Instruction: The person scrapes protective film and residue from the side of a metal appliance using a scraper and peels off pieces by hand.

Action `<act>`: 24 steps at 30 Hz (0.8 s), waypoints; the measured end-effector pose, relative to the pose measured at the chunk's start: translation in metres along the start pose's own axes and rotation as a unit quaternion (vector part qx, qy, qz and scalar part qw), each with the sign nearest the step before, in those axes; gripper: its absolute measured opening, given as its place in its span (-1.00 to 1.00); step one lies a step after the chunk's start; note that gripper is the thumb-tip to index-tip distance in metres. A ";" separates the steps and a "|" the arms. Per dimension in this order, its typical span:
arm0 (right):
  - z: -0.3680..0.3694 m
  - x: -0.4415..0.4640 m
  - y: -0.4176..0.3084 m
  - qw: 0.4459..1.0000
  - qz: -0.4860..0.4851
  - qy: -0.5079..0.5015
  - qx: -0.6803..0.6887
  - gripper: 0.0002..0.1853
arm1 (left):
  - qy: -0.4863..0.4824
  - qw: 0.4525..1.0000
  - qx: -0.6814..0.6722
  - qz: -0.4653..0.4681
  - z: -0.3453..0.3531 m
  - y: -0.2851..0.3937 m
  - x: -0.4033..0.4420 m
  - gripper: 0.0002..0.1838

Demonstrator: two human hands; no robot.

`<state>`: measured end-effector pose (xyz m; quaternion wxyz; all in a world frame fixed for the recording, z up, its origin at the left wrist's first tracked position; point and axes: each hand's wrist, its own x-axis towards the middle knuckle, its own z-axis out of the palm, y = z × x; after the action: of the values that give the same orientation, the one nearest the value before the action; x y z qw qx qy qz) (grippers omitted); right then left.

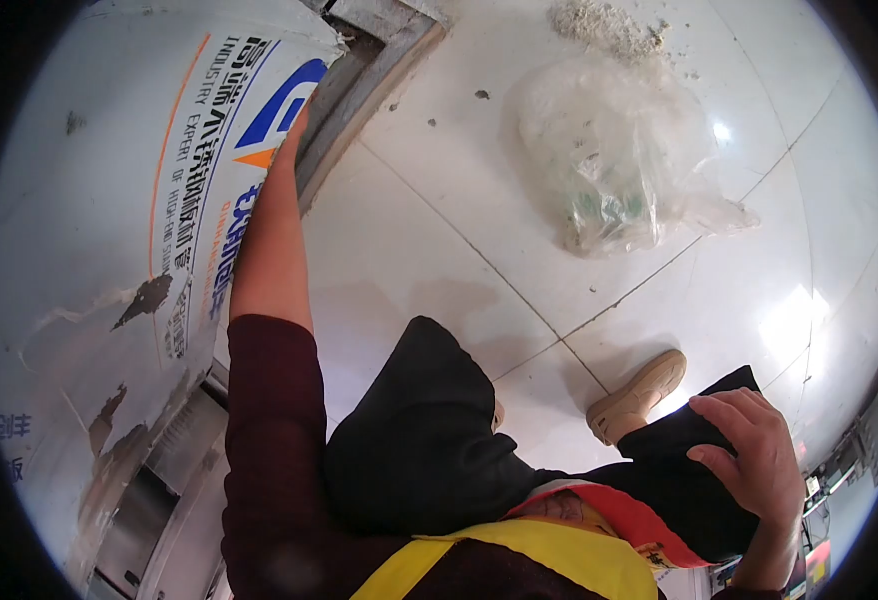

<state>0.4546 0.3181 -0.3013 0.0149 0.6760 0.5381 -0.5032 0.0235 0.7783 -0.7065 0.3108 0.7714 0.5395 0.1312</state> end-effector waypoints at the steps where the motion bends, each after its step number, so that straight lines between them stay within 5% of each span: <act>1: 0.000 0.000 -0.001 1.000 0.003 0.001 -0.003 -0.55 | -0.004 1.000 0.005 -0.021 -0.002 0.016 -0.003 -0.55; 6: -0.002 -0.002 -0.002 1.000 0.007 0.001 0.001 -0.56 | -0.007 0.994 -0.063 -0.087 -0.009 0.089 -0.056 -0.53; 10: -0.004 -0.009 -0.002 1.000 -0.006 0.003 -0.007 -0.54 | 0.059 0.991 0.050 0.108 -0.012 0.037 -0.052 -0.52; 14: -0.006 -0.014 0.000 0.999 -0.031 0.011 -0.007 -0.53 | 0.057 0.990 0.023 0.125 -0.007 0.060 -0.051 -0.50; 17: -0.003 -0.013 -0.001 0.999 -0.043 0.005 -0.016 -0.55 | -0.030 0.997 -0.062 -0.025 -0.005 0.185 -0.059 -0.49; 19: -0.003 -0.011 -0.003 0.998 -0.056 -0.004 -0.019 -0.55 | -0.061 0.993 0.100 -0.034 -0.015 0.243 -0.065 -0.50; 21: -0.005 -0.012 -0.003 0.998 -0.061 -0.004 -0.022 -0.56 | -0.015 1.000 -0.014 -0.022 -0.005 0.189 -0.062 -0.54; 23: -0.005 -0.017 -0.003 0.998 -0.059 -0.011 -0.016 -0.55 | 0.015 0.996 0.006 0.084 -0.021 0.152 -0.084 -0.50; 24: -0.004 -0.019 -0.002 0.998 -0.058 -0.011 -0.021 -0.54 | 0.014 0.999 -0.015 0.029 -0.027 0.138 -0.098 -0.47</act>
<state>0.4580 0.3079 -0.2854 0.0056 0.6374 0.5865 -0.4996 0.0750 0.6665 -0.5869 0.3112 0.7799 0.5192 0.1590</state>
